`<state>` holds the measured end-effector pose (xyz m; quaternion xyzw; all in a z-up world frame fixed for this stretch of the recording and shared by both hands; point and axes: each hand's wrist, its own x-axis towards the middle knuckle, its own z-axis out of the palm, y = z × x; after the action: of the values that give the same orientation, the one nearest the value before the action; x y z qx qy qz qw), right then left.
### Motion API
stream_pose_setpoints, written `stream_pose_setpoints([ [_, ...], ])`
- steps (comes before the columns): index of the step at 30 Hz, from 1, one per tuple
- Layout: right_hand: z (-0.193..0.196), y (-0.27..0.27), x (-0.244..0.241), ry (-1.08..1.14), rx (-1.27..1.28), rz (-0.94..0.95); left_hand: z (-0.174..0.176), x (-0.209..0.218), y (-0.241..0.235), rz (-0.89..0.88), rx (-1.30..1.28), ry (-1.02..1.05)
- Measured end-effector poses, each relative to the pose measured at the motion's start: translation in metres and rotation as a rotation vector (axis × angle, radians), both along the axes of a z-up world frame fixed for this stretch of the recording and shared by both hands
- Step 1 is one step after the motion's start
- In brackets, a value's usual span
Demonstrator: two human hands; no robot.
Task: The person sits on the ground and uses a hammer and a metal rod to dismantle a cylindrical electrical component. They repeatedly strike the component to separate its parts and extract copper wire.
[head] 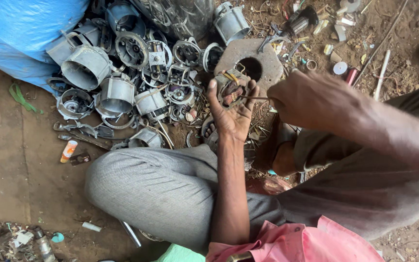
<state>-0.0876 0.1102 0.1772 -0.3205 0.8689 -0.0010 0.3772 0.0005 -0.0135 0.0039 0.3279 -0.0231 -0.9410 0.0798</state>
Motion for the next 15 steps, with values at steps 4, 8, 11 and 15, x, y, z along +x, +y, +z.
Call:
stream_pose_setpoints([
  [4, -0.023, 0.019, 0.019, -0.064, -0.381, -0.152, 0.006, -0.002, -0.008, 0.063, 0.047, -0.021],
  [8, -0.062, 0.040, 0.051, -0.148, -0.502, -0.441, 0.009, 0.000, -0.009, 0.084, 0.005, 0.093],
  [11, -0.087, 0.051, 0.084, -0.329, -0.631, -0.781, 0.005, 0.000, -0.008, 0.092, 0.169, 0.183],
  [15, -0.105, 0.046, 0.117, -0.843, -0.756, -1.362, 0.005, 0.000, -0.006, 0.116, 0.154, 0.269],
])
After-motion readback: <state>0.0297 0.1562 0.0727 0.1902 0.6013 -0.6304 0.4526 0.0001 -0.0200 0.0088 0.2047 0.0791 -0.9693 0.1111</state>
